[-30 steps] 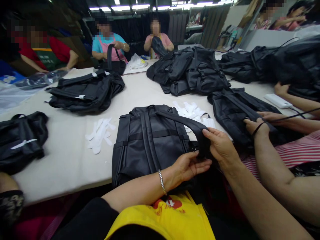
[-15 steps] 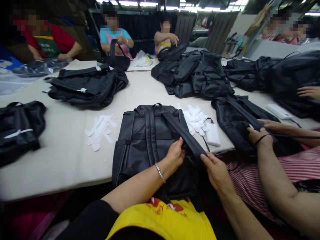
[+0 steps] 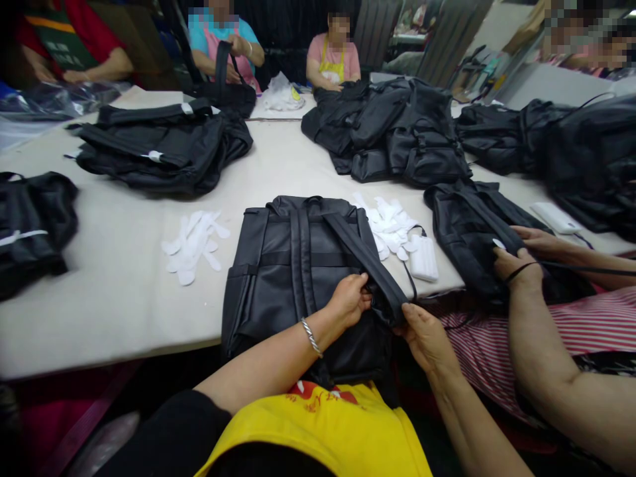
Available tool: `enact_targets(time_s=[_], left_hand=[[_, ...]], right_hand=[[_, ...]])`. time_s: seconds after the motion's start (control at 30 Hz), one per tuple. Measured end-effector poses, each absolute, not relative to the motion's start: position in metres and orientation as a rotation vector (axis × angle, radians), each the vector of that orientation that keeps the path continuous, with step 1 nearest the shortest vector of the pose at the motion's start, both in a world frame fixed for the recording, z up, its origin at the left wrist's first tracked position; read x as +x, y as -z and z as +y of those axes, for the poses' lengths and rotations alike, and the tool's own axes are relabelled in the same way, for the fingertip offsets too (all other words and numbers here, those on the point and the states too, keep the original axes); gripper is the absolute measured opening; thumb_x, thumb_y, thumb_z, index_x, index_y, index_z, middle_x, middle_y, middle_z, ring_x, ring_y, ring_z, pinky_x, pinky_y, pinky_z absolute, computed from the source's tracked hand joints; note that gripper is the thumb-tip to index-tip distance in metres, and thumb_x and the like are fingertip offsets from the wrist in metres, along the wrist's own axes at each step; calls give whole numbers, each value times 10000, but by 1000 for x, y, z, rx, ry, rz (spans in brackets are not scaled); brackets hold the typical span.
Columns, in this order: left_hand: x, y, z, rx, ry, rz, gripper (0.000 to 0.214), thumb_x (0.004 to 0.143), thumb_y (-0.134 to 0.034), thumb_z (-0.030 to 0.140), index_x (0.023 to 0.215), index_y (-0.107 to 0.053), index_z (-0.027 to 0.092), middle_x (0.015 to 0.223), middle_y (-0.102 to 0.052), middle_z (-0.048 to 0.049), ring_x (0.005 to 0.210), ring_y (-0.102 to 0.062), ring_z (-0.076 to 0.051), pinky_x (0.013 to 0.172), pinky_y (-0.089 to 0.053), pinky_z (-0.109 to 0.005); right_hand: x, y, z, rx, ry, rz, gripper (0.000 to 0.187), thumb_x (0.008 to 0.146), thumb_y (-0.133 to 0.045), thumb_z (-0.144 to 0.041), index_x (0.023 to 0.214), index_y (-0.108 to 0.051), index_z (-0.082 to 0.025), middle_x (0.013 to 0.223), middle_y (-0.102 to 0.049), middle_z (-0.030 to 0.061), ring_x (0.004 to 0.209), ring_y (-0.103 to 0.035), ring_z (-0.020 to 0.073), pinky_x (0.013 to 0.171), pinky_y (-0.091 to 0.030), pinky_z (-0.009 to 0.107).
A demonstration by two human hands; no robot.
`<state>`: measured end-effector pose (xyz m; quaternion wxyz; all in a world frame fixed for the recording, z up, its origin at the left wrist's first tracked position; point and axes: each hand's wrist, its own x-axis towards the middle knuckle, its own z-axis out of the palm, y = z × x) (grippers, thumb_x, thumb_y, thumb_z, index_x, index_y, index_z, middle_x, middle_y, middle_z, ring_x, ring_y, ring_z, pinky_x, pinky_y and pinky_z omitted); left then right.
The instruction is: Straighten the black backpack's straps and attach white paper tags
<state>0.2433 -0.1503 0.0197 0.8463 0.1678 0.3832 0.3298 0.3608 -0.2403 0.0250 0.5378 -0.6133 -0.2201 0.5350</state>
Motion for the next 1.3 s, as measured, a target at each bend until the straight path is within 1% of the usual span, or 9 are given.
enact_targets(time_s=[0.1, 0.2, 0.37, 0.5, 0.63, 0.9, 1.1, 1.17, 1.3], left_hand=[[244, -17, -155, 391, -713, 824, 169, 725, -487, 310, 677, -394, 178, 468, -315, 80, 345, -280, -28, 398, -232, -157], [248, -12, -161, 454, -729, 873, 147, 708, -510, 308, 690, -459, 172, 498, -386, 59, 405, -338, -45, 431, -279, -169], [254, -6, -171, 559, -877, 914, 120, 718, -487, 258, 721, -563, 164, 657, -566, -4, 673, -499, -120, 649, -399, -227], [252, -6, -176, 613, -966, 853, 168, 734, -452, 222, 791, -599, 163, 789, -610, -31, 828, -519, -148, 795, -381, -263], [247, -8, -178, 634, -980, 831, 178, 734, -465, 232, 826, -603, 169, 867, -614, -35, 886, -515, -152, 852, -357, -276], [242, -19, -182, 676, -898, 795, 267, 708, -519, 371, 827, -591, 143, 877, -609, -49, 812, -531, -147, 761, -407, -264], [244, -13, -182, 677, -916, 826, 271, 601, -625, 274, 824, -594, 123, 810, -621, -49, 704, -542, -129, 710, -427, -271], [243, -12, -179, 664, -913, 834, 266, 592, -630, 264, 812, -598, 119, 797, -624, -46, 686, -545, -126, 703, -430, -272], [228, -18, -162, 576, -906, 795, 253, 592, -636, 215, 821, -591, 117, 773, -625, -36, 699, -563, -126, 729, -430, -272]], right_hand=[[358, -26, -245, -1446, -1238, -582, 214, 629, -623, -413, 740, -611, -230, 769, -642, 9, 654, -579, 169, 489, -458, 263], [356, -27, -249, -1519, -1237, -626, 238, 610, -645, -391, 792, -614, -240, 774, -641, 5, 633, -577, 159, 507, -465, 262], [352, -22, -253, -1511, -1288, -578, 207, 590, -667, -345, 758, -638, -226, 762, -649, 23, 707, -595, 191, 594, -493, 305], [349, -15, -252, -1505, -1278, -519, 156, 586, -674, -313, 699, -649, -207, 720, -650, 21, 673, -595, 186, 626, -495, 316], [342, -16, -251, -1512, -1277, -504, 104, 605, -668, -272, 683, -648, -206, 679, -640, 2, 648, -580, 153, 642, -483, 268], [339, -18, -250, -1631, -1170, -510, 159, 579, -676, -343, 579, -605, -200, 568, -591, -12, 507, -511, 117, 486, -433, 229], [335, -11, -254, -1814, -1007, -721, 309, 610, -616, -451, 684, -603, -151, 596, -583, 0, 516, -502, 115, 463, -400, 220], [336, -13, -253, -1780, -1027, -797, 336, 621, -597, -467, 720, -588, -147, 632, -591, 8, 550, -519, 120, 492, -419, 222], [356, -12, -257, -1763, -832, -856, 445, 603, -606, -467, 930, -530, -175, 917, -600, 65, 822, -561, 182, 674, -469, 276]])
